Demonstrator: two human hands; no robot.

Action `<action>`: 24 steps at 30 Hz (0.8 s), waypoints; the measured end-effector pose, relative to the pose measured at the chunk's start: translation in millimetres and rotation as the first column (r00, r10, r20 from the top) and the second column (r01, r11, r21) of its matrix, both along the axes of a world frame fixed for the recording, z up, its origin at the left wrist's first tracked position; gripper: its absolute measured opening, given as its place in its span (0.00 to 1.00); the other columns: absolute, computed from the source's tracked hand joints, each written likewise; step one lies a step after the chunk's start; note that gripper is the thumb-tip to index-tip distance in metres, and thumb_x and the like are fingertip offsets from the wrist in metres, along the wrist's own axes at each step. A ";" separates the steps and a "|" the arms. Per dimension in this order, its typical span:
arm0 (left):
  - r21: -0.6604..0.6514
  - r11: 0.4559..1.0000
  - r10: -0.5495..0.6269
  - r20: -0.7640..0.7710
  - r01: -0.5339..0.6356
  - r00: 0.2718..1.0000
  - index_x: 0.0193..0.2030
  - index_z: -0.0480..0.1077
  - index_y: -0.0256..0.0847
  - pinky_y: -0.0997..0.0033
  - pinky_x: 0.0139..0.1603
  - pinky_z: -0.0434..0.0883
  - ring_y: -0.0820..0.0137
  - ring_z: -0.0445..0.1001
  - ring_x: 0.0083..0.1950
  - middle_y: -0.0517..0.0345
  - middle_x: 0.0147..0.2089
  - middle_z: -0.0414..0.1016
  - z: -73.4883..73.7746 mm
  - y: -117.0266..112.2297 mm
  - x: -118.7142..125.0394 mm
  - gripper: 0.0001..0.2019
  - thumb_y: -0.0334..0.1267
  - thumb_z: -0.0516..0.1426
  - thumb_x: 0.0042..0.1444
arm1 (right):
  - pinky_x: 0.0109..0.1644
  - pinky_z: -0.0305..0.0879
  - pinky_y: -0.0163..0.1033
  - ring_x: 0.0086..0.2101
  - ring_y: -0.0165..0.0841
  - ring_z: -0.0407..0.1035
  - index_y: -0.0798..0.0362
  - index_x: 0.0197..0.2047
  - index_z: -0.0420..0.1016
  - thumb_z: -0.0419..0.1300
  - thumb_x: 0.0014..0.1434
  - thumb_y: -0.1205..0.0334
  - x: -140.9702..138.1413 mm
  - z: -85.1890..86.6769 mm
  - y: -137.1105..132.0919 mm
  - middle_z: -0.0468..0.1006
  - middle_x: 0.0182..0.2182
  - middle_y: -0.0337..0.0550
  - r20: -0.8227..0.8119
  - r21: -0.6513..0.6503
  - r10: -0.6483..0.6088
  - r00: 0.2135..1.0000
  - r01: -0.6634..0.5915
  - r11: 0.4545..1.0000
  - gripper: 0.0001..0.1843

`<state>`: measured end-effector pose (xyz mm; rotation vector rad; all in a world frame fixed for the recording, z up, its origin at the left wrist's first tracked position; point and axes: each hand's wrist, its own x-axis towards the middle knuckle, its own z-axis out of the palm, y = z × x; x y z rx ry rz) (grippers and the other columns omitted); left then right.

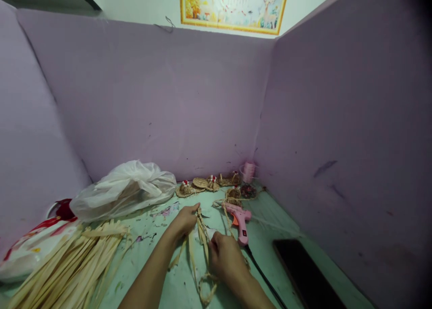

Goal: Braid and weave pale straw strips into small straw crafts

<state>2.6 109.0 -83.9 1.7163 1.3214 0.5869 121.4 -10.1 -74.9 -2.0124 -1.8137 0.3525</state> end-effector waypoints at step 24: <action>0.162 0.982 0.136 -0.240 -0.098 0.961 0.23 0.69 0.36 0.78 0.26 0.54 0.75 0.62 0.25 0.61 0.21 0.66 -21.2 -7.0 -2.6 0.07 0.34 0.52 0.42 | 0.30 0.54 0.36 0.34 0.37 0.69 0.52 0.33 0.73 0.50 0.51 0.66 12.1 6.0 4.4 0.74 0.34 0.49 0.220 -0.028 -0.161 0.962 0.171 0.985 0.11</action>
